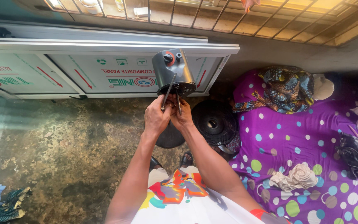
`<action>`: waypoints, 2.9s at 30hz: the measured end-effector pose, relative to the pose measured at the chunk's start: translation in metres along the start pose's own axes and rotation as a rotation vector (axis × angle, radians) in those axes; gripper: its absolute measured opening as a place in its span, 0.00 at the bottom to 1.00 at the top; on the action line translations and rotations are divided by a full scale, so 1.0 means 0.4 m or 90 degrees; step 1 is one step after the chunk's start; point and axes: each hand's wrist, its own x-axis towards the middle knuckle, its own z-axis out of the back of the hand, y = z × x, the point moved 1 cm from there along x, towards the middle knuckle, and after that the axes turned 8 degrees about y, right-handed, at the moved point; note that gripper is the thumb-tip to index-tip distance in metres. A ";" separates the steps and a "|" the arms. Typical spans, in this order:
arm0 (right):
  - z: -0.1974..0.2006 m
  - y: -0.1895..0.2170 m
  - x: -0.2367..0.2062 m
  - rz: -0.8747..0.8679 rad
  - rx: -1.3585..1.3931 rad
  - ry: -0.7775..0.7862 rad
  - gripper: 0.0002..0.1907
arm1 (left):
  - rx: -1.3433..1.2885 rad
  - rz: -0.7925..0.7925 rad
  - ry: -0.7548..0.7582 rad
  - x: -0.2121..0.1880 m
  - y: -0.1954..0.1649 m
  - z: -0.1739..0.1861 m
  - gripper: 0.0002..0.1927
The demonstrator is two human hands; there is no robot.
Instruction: The person uses a screwdriver to unscrew screws from the motor housing of a standing electric fan, working on the fasteners one at a time while holding the housing steady. Near the end they pick up a cloth and wipe the fan's rear grille and motor area.
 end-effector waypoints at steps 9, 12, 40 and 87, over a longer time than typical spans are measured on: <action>-0.017 0.000 0.000 0.002 0.001 -0.010 0.11 | -0.035 -0.001 -0.018 -0.002 0.000 -0.009 0.13; -0.017 0.000 -0.003 -0.002 0.011 -0.021 0.10 | -0.013 -0.006 -0.016 -0.002 0.005 -0.011 0.12; -0.007 -0.031 0.020 -0.182 0.118 -0.035 0.12 | -0.199 0.213 0.043 -0.231 0.033 0.045 0.12; 0.034 0.014 0.007 -0.130 0.011 -0.018 0.14 | -0.368 0.283 0.146 -0.254 0.014 -0.059 0.34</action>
